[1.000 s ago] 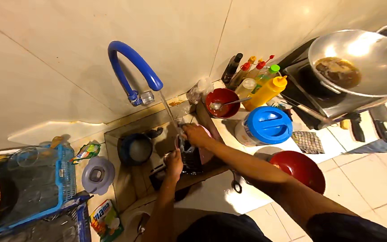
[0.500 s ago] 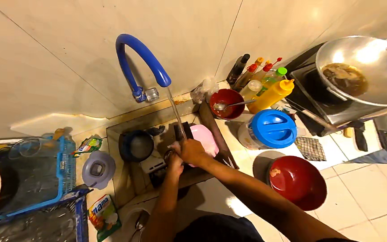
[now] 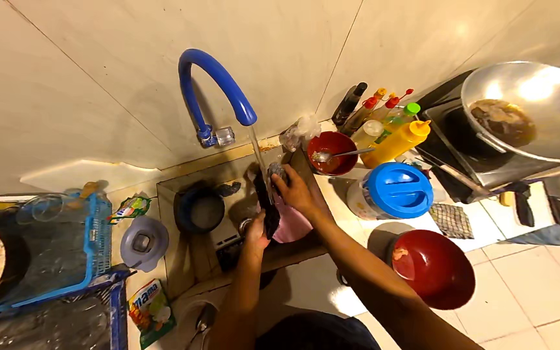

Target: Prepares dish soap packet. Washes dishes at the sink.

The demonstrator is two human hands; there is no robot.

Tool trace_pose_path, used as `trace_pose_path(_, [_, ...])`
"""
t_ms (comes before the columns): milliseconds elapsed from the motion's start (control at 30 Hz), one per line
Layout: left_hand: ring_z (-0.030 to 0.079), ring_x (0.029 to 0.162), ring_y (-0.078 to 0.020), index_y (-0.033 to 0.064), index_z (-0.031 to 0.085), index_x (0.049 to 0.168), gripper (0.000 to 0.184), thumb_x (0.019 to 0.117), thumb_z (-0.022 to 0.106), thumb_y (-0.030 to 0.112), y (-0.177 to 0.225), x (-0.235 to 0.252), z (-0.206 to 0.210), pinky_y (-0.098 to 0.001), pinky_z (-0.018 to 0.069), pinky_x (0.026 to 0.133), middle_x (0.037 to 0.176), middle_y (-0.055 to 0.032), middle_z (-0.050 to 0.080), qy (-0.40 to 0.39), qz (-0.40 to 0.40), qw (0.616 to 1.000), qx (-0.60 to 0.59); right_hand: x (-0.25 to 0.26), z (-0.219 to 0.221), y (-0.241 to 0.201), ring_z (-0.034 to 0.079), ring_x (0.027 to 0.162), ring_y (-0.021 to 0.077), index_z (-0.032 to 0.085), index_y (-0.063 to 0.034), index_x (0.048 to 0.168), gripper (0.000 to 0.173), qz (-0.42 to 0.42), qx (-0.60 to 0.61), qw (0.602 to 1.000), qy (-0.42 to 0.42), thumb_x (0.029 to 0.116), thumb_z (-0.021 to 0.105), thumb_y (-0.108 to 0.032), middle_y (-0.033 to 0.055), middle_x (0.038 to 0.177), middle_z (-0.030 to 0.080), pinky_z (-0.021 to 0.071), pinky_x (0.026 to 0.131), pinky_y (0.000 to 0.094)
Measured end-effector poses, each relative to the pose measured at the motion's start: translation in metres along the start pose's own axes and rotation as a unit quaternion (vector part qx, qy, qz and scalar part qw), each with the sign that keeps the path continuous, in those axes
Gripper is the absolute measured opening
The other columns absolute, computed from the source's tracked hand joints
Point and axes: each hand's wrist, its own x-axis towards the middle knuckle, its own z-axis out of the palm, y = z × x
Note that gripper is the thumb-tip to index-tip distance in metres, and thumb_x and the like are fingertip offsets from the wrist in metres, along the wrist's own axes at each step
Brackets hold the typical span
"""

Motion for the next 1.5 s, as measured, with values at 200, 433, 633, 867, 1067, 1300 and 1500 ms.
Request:
trace_pose_path(200, [0.055,0.059,-0.0114,0.0131,0.053,0.099,0.045,0.1113,0.022,0.042,-0.006,-0.031,0.004,-0.0260,0.0452,0.049,0.073,-0.0036,0.056,0.046,-0.054,0.996,-0.054,-0.052,0.044,-0.023,0.066,0.117,0.0339,0.070,-0.0012,0.121,0.054,-0.071,-0.106,0.990,-0.055,0.0971,0.063,-0.049,0.0197,0.123,0.069,0.0513,0.102,0.0532])
trace_pose_path(433, [0.057,0.049,-0.0053,0.0078,0.064,0.099,0.020,0.0950,0.065,0.027,-0.030,-0.008,-0.041,-0.0157,0.0455,0.042,0.070,0.0011,0.061,-0.384,-0.216,0.868,-0.231,0.049,0.030,0.036,0.068,0.107,0.0398,0.068,-0.0019,0.117,0.055,0.036,-0.156,0.987,-0.017,0.1007,0.058,-0.053,0.0220,0.113,0.070,0.0524,0.093,0.0630])
trace_pose_path(633, [0.057,0.048,-0.0073,0.0059,0.064,0.093,0.023,0.0984,0.057,0.027,-0.028,-0.009,-0.043,-0.0170,0.0458,0.042,0.068,-0.0011,0.060,-0.341,-0.206,0.878,-0.266,0.023,0.050,0.031,0.057,0.124,0.0467,0.054,-0.0049,0.142,0.053,0.099,-0.100,0.990,0.025,0.1026,0.061,-0.040,0.0267,0.138,0.055,0.0507,0.097,0.0647])
trace_pose_path(867, [0.043,0.042,-0.0082,0.0069,0.051,0.093,0.044,0.1137,0.025,0.036,-0.028,-0.005,-0.011,-0.0213,0.0372,0.037,0.060,-0.0022,0.048,0.098,0.062,0.990,0.076,-0.024,0.052,0.005,0.055,0.131,0.0346,0.037,-0.0039,0.153,0.090,0.197,0.102,0.965,-0.140,0.0891,0.075,-0.054,0.0253,0.146,0.051,0.0457,0.110,0.0514])
trace_pose_path(1067, [0.058,0.114,-0.0367,-0.0064,0.051,0.139,0.059,0.1129,0.028,0.042,-0.018,-0.010,-0.014,-0.0540,0.0497,0.092,0.132,-0.0296,0.056,0.176,0.126,0.930,0.298,-0.011,0.039,-0.005,0.061,0.122,0.0319,0.050,-0.0061,0.146,0.069,0.173,0.064,0.960,-0.210,0.0860,0.079,-0.022,0.0216,0.131,0.063,0.0485,0.105,0.0533])
trace_pose_path(1300, [0.064,0.106,-0.0179,0.0118,0.055,0.136,0.050,0.1083,0.038,0.049,0.030,-0.029,0.001,-0.0402,0.0558,0.088,0.119,-0.0089,0.066,0.023,0.105,0.988,0.113,-0.034,0.052,-0.011,0.061,0.126,0.0330,0.044,-0.0025,0.152,0.061,0.088,0.041,0.983,-0.155,0.1042,0.059,-0.038,0.0235,0.136,0.062,0.0455,0.111,0.0510])
trace_pose_path(1500, [0.071,0.081,-0.0153,0.0081,0.059,0.115,0.037,0.1110,0.031,0.030,0.026,-0.019,-0.012,-0.0338,0.0612,0.071,0.091,-0.0072,0.070,-0.083,0.096,0.990,-0.067,-0.041,0.051,-0.009,0.070,0.098,0.0324,0.066,-0.0075,0.123,0.050,0.123,-0.035,0.988,-0.083,0.1025,0.054,-0.052,0.0159,0.101,0.072,0.0537,0.090,0.0566])
